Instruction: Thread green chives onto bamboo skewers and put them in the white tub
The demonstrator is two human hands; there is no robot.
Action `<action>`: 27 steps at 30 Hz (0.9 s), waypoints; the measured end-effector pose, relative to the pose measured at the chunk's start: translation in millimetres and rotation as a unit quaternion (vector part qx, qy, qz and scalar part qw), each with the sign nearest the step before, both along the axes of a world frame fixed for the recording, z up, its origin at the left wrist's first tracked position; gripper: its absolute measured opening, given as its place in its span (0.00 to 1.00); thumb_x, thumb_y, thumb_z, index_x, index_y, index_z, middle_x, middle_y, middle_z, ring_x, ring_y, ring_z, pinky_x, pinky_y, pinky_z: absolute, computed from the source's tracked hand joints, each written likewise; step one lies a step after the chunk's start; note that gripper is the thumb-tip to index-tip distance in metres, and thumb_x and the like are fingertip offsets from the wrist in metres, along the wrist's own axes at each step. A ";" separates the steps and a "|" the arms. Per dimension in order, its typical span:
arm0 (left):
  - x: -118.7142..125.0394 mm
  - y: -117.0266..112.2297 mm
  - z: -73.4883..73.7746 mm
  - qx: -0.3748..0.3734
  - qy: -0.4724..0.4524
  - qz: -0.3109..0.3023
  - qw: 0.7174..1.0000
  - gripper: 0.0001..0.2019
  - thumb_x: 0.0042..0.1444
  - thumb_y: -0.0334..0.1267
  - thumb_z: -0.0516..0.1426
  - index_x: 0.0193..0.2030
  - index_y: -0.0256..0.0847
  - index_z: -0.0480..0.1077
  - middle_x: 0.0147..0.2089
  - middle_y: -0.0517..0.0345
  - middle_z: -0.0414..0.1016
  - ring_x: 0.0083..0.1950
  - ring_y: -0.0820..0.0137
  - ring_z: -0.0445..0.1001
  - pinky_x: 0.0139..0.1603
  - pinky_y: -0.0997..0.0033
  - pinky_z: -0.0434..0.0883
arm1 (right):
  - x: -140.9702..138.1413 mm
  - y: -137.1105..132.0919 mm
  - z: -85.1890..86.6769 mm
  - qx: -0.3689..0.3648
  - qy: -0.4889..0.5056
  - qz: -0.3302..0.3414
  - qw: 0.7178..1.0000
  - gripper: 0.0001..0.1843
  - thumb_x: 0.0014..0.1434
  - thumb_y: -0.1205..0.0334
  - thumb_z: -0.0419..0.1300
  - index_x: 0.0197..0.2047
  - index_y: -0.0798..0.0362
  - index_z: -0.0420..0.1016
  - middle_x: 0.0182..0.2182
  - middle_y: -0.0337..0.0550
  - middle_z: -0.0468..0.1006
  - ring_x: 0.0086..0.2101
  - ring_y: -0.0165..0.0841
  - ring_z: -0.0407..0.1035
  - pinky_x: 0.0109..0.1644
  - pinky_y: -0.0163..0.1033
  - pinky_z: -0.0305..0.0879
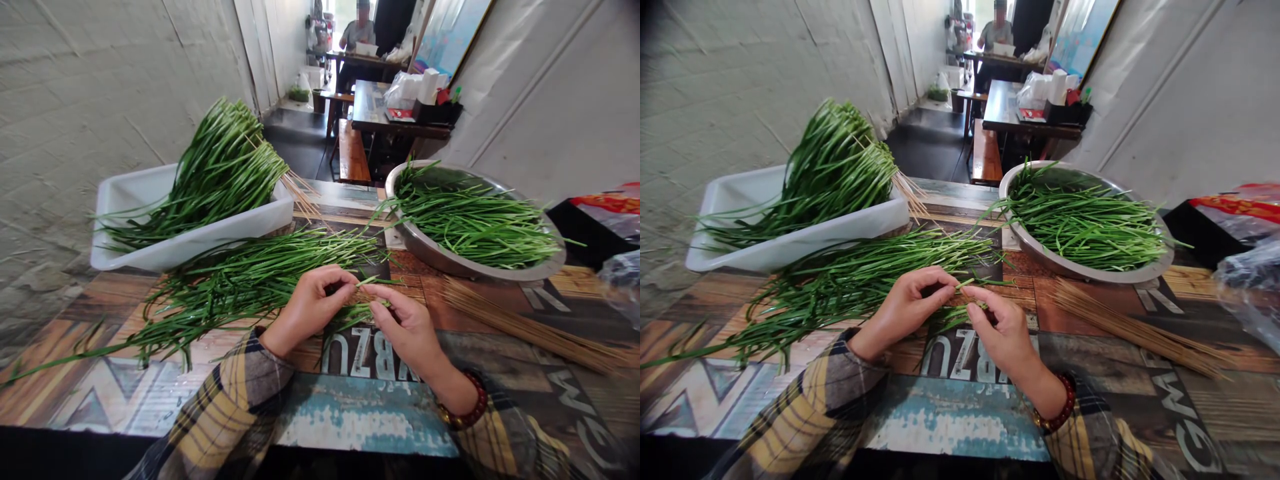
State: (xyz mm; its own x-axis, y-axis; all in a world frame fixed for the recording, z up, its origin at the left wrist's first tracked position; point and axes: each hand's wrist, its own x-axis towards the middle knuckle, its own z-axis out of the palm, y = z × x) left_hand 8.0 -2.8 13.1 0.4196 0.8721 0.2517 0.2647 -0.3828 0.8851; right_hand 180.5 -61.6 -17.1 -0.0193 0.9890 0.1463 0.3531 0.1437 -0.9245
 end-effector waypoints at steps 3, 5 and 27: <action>-0.4 0.3 0.2 0.007 0.001 -0.002 1.000 0.06 0.56 0.29 0.57 0.31 0.36 0.75 0.31 0.57 0.76 0.34 0.73 0.72 0.37 0.75 0.67 | -0.2 0.1 -0.9 -0.003 0.002 -0.005 1.000 0.16 0.61 0.59 0.56 0.49 0.53 0.77 0.31 0.44 0.79 0.29 0.33 0.71 0.26 0.34 0.63; -0.5 0.3 0.4 0.015 0.003 -0.004 1.000 0.06 0.56 0.29 0.57 0.31 0.36 0.76 0.30 0.57 0.76 0.33 0.73 0.72 0.36 0.75 0.67 | -0.4 0.2 -1.2 -0.007 0.008 -0.008 1.000 0.16 0.60 0.59 0.56 0.49 0.52 0.77 0.32 0.44 0.79 0.29 0.33 0.71 0.26 0.34 0.63; -1.0 -1.9 -6.8 0.070 0.037 -0.013 0.997 0.07 0.58 0.30 0.56 0.32 0.36 0.75 0.31 0.57 0.73 0.34 0.73 0.70 0.35 0.75 0.65 | -3.0 1.2 -5.4 -0.028 0.053 -0.019 0.998 0.19 0.61 0.60 0.56 0.55 0.53 0.69 0.22 0.33 0.63 0.22 0.27 0.57 0.25 0.33 0.56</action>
